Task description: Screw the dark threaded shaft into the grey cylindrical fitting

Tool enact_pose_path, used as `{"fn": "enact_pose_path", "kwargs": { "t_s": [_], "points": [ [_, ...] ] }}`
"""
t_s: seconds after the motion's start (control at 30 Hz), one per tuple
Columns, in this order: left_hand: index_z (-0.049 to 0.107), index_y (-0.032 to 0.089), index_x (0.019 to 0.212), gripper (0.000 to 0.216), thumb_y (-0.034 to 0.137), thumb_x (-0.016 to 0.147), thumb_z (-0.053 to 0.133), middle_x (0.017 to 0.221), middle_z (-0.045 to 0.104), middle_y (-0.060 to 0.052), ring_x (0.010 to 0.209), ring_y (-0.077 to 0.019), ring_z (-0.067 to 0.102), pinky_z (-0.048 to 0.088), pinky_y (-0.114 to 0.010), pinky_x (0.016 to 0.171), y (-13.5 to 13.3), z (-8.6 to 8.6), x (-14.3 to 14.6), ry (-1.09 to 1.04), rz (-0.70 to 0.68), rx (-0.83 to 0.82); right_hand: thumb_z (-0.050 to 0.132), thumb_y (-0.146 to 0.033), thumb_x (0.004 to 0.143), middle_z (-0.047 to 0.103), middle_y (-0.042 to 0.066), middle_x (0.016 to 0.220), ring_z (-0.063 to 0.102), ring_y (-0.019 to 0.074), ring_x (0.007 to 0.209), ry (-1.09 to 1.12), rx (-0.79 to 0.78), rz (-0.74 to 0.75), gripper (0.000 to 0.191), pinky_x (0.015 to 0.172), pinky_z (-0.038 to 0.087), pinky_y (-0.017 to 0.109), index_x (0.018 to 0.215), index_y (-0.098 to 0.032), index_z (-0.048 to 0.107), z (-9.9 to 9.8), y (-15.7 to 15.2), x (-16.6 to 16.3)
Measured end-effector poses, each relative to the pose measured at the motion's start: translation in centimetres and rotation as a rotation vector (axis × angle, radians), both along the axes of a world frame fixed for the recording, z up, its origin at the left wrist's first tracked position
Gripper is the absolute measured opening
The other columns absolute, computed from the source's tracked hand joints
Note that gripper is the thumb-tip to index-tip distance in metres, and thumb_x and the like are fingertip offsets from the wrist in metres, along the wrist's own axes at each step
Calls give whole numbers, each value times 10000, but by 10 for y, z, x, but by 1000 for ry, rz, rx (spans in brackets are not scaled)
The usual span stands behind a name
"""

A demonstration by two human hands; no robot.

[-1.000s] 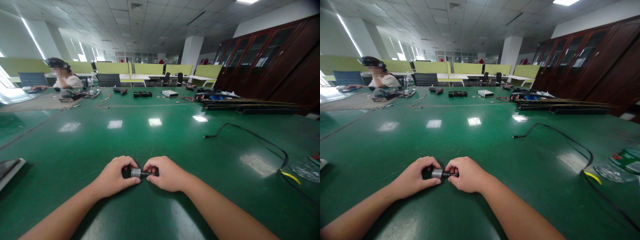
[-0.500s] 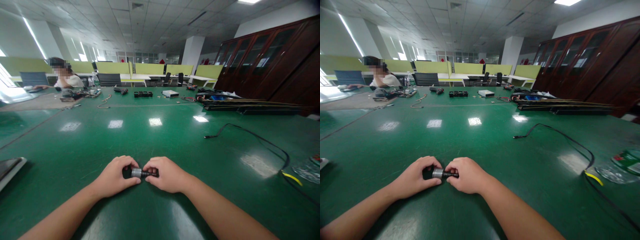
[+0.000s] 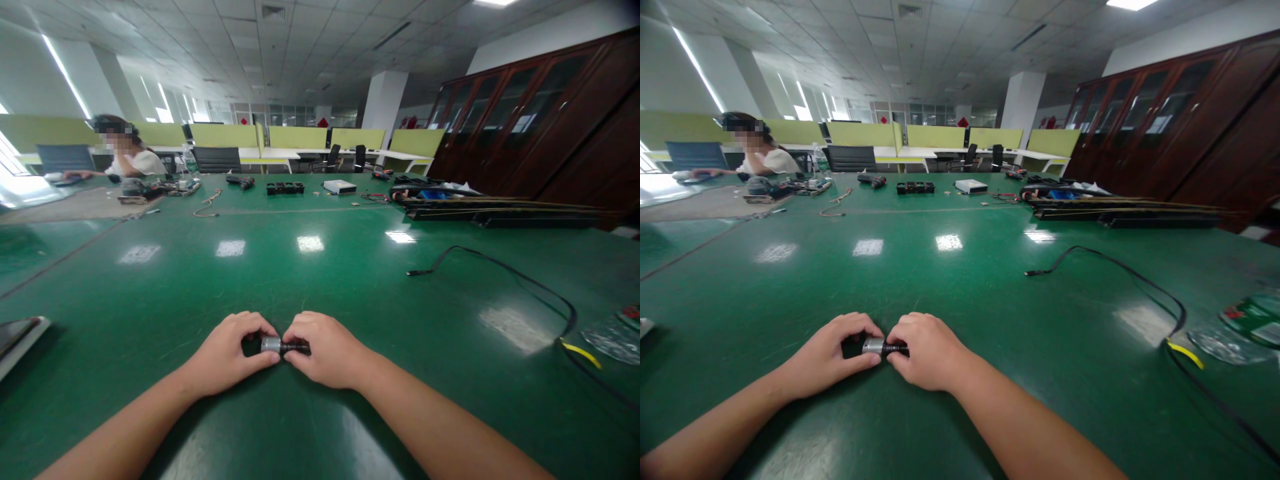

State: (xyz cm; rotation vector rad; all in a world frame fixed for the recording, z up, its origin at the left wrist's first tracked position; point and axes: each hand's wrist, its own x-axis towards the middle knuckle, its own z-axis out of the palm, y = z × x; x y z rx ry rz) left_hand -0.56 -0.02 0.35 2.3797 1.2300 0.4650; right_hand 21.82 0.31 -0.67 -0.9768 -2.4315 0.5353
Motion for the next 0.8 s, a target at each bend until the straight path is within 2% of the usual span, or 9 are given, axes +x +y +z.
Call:
{"fn": "enact_pose_path", "kwargs": {
  "t_s": [0.8],
  "points": [
    [679, 223, 924, 237, 451, 862, 668, 869, 671, -2, 832, -199, 592, 407, -302, 766, 0, 3, 2, -2, 10, -7, 698, -235, 808, 639, 16, 757, 555, 155, 737, -10, 20, 22, 85, 688, 387, 265, 869, -178, 718, -2, 3, 3]
  ]
}}
